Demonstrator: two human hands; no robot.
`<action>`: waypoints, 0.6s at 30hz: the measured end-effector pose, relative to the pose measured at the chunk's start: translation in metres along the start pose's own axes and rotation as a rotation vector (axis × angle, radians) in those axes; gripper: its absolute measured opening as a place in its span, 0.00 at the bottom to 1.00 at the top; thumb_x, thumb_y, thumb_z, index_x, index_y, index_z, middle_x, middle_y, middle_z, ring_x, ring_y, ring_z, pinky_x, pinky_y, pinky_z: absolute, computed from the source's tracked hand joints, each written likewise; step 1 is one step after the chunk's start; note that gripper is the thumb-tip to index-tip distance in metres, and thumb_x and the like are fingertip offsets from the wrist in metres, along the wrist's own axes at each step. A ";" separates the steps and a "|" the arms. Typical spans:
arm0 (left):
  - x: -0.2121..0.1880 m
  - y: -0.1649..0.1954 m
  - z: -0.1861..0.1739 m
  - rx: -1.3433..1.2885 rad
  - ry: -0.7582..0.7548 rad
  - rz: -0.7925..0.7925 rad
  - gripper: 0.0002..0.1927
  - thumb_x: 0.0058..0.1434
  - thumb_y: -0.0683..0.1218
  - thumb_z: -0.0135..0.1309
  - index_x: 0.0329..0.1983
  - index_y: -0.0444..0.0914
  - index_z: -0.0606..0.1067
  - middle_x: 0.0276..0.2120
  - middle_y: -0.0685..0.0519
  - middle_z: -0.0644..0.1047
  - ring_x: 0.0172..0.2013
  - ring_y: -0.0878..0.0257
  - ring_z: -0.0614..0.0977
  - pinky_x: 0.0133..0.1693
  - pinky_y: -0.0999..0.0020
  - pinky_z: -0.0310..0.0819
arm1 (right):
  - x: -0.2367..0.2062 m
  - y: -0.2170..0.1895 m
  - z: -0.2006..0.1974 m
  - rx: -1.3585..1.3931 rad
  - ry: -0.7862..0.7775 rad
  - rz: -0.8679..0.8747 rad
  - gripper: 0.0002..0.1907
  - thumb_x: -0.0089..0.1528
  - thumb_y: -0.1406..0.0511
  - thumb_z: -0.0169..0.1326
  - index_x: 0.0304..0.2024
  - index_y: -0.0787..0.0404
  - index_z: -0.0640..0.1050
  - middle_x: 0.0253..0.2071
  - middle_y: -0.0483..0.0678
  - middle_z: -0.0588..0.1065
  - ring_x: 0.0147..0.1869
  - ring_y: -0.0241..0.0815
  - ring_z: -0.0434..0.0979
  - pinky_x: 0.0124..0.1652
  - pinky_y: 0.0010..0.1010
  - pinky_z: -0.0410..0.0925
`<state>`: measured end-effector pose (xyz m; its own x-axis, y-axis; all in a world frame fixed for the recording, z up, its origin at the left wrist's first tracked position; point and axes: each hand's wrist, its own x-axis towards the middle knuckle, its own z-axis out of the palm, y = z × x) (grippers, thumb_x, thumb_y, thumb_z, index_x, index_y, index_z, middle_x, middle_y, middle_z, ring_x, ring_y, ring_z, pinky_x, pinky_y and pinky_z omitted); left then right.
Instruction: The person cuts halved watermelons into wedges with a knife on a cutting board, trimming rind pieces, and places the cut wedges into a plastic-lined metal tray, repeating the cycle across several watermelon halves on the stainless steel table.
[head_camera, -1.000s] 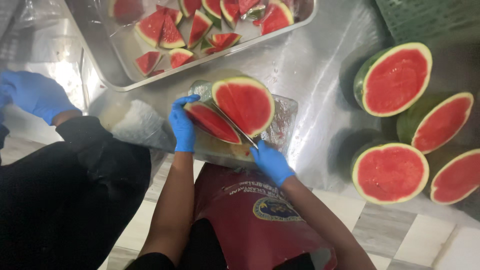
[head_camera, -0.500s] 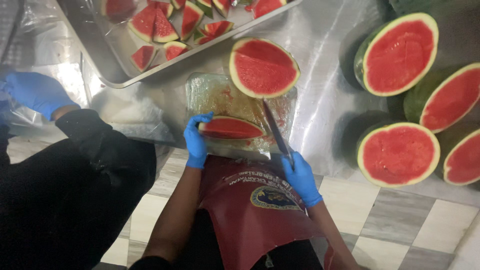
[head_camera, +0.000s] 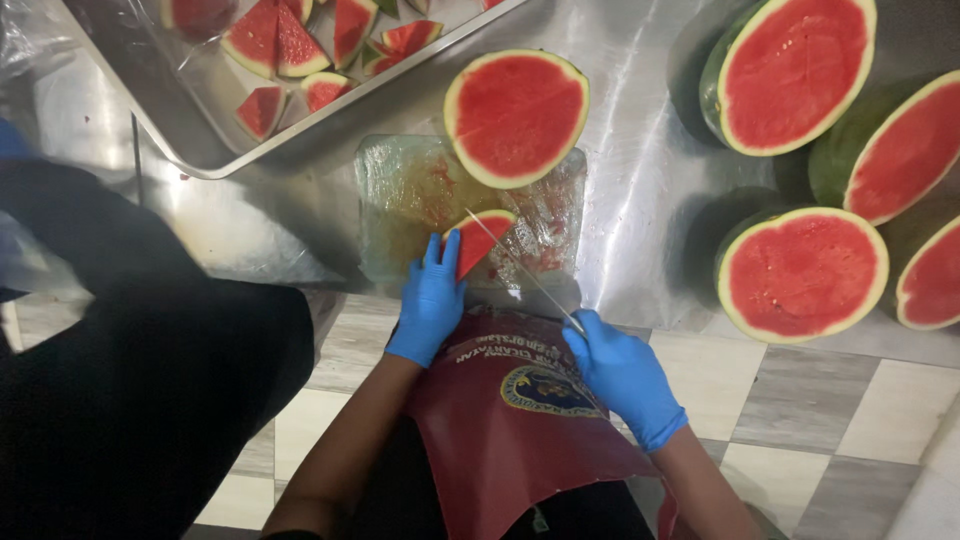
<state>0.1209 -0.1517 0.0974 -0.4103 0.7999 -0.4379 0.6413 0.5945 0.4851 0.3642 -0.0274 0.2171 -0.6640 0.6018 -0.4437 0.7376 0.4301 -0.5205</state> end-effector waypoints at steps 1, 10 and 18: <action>-0.001 0.003 0.001 0.017 0.029 0.016 0.42 0.59 0.43 0.58 0.75 0.41 0.55 0.70 0.34 0.60 0.53 0.29 0.73 0.50 0.41 0.75 | 0.002 -0.005 0.001 -0.006 -0.020 0.012 0.12 0.67 0.56 0.50 0.47 0.56 0.73 0.31 0.58 0.79 0.32 0.63 0.80 0.32 0.53 0.71; -0.001 0.017 0.002 0.138 0.010 -0.050 0.41 0.57 0.37 0.51 0.75 0.40 0.56 0.71 0.37 0.60 0.50 0.33 0.75 0.42 0.44 0.80 | 0.012 -0.009 0.012 -0.129 -0.103 0.011 0.12 0.69 0.56 0.47 0.44 0.57 0.71 0.30 0.59 0.79 0.32 0.65 0.79 0.32 0.55 0.70; 0.000 0.015 0.001 0.126 -0.048 -0.069 0.42 0.56 0.43 0.54 0.75 0.39 0.54 0.70 0.37 0.59 0.50 0.34 0.75 0.40 0.41 0.79 | 0.026 0.009 0.043 -0.197 -0.149 0.036 0.14 0.69 0.55 0.46 0.44 0.59 0.69 0.31 0.60 0.79 0.32 0.67 0.79 0.32 0.57 0.70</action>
<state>0.1308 -0.1429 0.1038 -0.4262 0.7511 -0.5042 0.6903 0.6303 0.3554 0.3482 -0.0370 0.1695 -0.6367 0.5198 -0.5696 0.7612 0.5419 -0.3563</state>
